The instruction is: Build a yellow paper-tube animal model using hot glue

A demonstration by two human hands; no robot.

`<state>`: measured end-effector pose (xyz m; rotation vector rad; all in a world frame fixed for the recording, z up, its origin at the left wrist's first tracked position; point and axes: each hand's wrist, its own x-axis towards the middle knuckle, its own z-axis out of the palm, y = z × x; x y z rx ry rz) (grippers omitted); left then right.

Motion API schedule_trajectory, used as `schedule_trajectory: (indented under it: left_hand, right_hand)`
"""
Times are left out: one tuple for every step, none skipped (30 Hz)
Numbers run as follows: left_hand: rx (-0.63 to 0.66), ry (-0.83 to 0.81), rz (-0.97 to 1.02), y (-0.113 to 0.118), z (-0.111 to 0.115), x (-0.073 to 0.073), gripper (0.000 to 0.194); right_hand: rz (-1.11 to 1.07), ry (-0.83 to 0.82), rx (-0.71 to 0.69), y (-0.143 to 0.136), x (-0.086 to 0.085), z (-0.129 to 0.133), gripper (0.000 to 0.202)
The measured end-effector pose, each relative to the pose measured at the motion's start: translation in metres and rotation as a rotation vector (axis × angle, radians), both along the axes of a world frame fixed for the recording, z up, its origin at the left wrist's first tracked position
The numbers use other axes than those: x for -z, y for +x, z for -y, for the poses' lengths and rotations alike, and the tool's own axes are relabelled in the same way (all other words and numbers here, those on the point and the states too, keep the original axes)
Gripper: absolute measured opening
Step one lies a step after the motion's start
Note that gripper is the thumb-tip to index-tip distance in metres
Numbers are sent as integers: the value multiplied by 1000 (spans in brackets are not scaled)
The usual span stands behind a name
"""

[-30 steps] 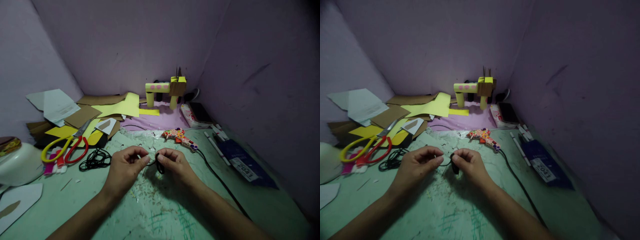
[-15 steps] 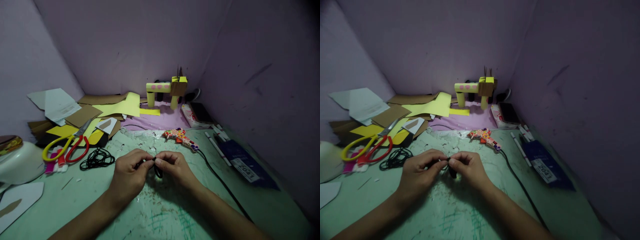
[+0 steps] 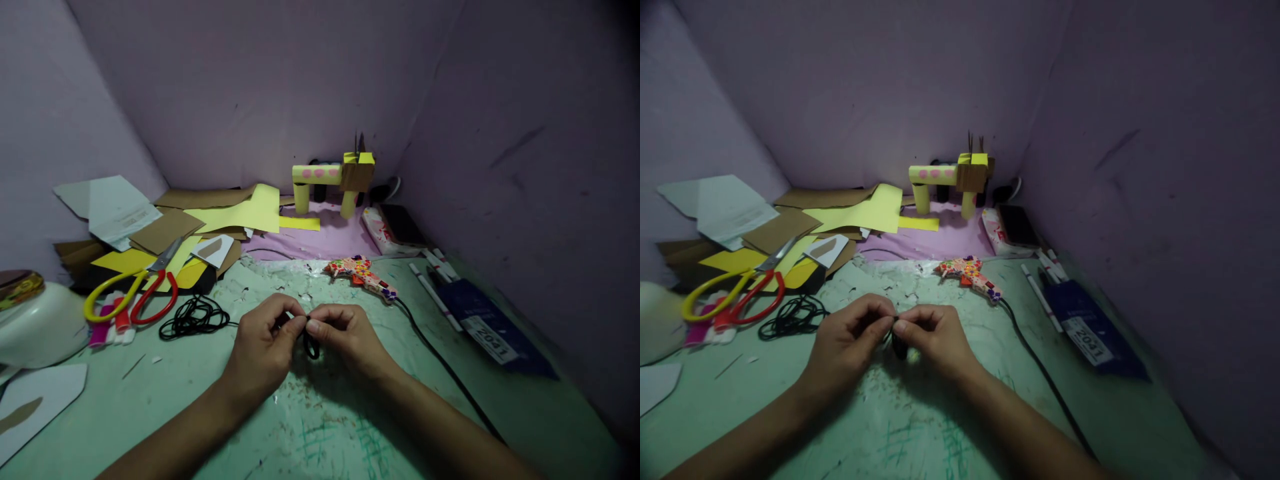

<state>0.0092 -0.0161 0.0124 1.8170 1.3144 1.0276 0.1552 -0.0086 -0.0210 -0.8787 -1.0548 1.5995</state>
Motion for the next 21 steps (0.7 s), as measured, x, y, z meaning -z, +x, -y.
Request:
schedule_trajectory:
  left_hand:
    - [-21,-56,36,1,0,1,10]
    - [-41,-107,76,3,0,1,10]
    - [-59,-154,116,5,0,1,11]
    - [-67,-200,152,6,0,1,13]
    - [-70,-243,186,8,-1,1,15]
    - [-68,-282,214,9,-2,1,17]
    - [-63,-318,237,9,-3,1,19]
    - [-57,-347,255,10,-3,0,20]
    - [-51,-365,264,10,-4,0,21]
    - [-46,-370,267,10,-4,0,21]
    - [-40,-364,267,10,-4,0,21]
    - [-32,-351,262,9,-4,-1,21]
    - [-23,-334,252,9,-4,-1,22]
    - [-19,-313,238,8,-4,-1,23]
    - [-17,-283,217,8,-3,-2,23]
    - [-15,-241,192,7,-3,-2,23]
    - [-14,-186,163,7,-2,-3,22]
    - [-11,-124,136,6,-2,-3,20]
    - [-6,-65,116,6,-1,-2,20]
    - [1,-23,103,5,-1,-2,20]
    - [6,-4,100,5,-1,-1,21]
  right_hand:
    - [-1,-4,9,0,0,0,21]
    - [-4,-6,17,0,-1,0,21]
    - [-9,-8,21,0,-1,0,22]
    - [-16,-8,23,0,-2,0,22]
    - [-26,-10,25,0,-3,0,23]
    - [-37,-13,25,-1,-3,1,24]
    - [-46,-19,24,-1,-4,1,25]
    - [-49,-21,21,-1,-4,1,25]
    - [-52,-21,21,-1,-4,1,25]
    - [-54,-18,25,-1,-3,1,25]
    - [-55,-16,28,0,-2,1,24]
    - [-56,-15,33,0,-2,1,24]
    - [-58,-17,41,0,-1,1,24]
    - [-60,-20,51,0,0,1,23]
    - [-62,-23,62,1,1,0,23]
    - [-65,-21,71,1,1,-1,22]
    - [-72,-15,81,2,1,-2,22]
    - [-84,-8,92,2,2,-2,22]
    - [-100,-4,101,3,2,-3,21]
    - [-119,0,111,4,2,-5,20]
    - [-140,3,124,5,1,-6,19]
